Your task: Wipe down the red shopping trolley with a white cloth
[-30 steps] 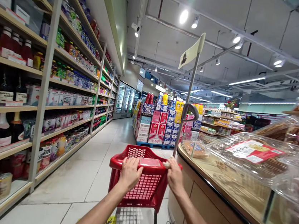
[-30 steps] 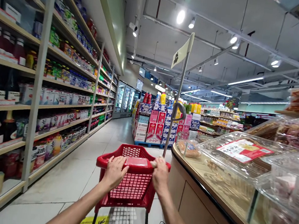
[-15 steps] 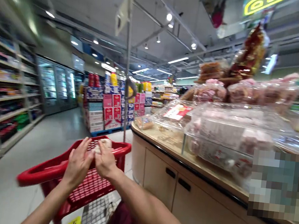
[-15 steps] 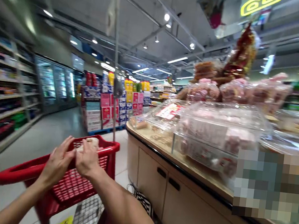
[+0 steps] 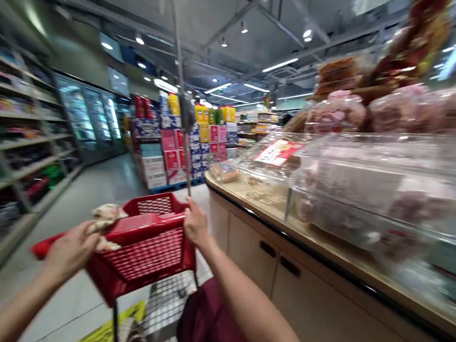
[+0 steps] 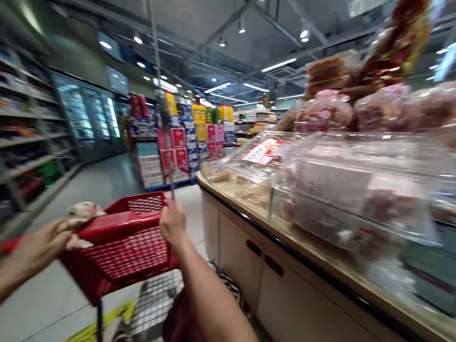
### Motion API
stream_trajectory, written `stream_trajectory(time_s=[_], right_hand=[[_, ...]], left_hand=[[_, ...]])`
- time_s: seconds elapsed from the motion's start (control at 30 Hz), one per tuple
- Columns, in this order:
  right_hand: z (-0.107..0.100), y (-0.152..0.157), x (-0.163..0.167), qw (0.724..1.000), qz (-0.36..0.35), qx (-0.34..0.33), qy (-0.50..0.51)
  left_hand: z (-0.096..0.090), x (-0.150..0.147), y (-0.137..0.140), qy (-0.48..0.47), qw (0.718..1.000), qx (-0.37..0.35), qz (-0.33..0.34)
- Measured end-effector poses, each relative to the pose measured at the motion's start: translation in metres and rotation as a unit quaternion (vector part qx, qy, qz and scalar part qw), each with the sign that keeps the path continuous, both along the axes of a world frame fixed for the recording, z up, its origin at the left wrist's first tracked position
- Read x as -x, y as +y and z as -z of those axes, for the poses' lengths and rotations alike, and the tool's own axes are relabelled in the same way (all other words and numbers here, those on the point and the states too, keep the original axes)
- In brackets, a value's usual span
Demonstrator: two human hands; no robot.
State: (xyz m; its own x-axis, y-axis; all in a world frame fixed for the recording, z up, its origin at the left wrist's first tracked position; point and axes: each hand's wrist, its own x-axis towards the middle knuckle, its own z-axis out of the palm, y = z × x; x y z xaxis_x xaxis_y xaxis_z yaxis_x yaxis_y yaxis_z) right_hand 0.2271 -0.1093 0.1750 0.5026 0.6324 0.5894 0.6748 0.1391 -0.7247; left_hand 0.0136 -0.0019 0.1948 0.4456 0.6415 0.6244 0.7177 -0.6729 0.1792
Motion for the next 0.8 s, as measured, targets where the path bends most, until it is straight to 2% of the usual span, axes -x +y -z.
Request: stream_trajectory(time_s=[0.07,0.13,0.2,0.23,0.3,0.37,0.43,0.47,0.53,0.63,0.7,0.77,0.8], right_hand=[[0.006,-0.001,0.000,1.000,0.008,-0.003,0.005],[0.014,-0.002,-0.002,1.000,0.014,0.007,0.004],[0.020,-0.004,-0.006,1.000,0.001,0.004,-0.011],[0.022,-0.004,-0.008,1.000,-0.007,-0.003,-0.011],[0.024,-0.006,-0.010,1.000,-0.010,-0.017,0.000],[0.025,-0.007,-0.009,1.000,-0.002,-0.023,0.004],[0.027,-0.007,-0.003,1.000,0.011,-0.022,-0.010],[0.028,-0.006,0.000,0.999,0.017,-0.022,-0.019],[0.031,-0.004,0.005,0.999,0.021,-0.028,-0.039],[0.038,-0.003,0.001,0.997,0.004,-0.033,-0.070],[0.042,-0.005,-0.005,0.996,-0.012,-0.026,-0.086],[0.044,-0.008,-0.007,0.995,-0.015,-0.020,-0.092],[0.044,-0.008,-0.006,0.995,-0.007,-0.019,-0.093]], left_hand=[[0.002,-0.013,-0.028,-0.001,1.000,0.020,0.023],[0.009,-0.044,-0.050,0.031,0.996,-0.025,0.085],[0.018,-0.066,-0.056,0.071,0.990,-0.048,0.113],[0.020,-0.067,-0.053,0.074,0.990,-0.053,0.112],[0.021,-0.045,-0.046,0.067,0.992,-0.048,0.096],[0.018,-0.007,-0.039,0.047,0.997,-0.047,0.049],[0.015,0.017,-0.037,0.029,0.998,-0.053,-0.002],[0.015,0.019,-0.038,0.023,0.998,-0.058,-0.016],[0.019,-0.001,-0.046,0.024,0.997,-0.067,-0.011],[0.027,-0.044,-0.059,0.070,0.990,-0.088,0.080],[0.027,-0.046,-0.060,0.098,0.986,-0.081,0.107],[0.022,-0.023,-0.055,0.087,0.994,-0.047,0.044],[0.020,-0.008,-0.052,0.055,0.998,-0.022,-0.028]])
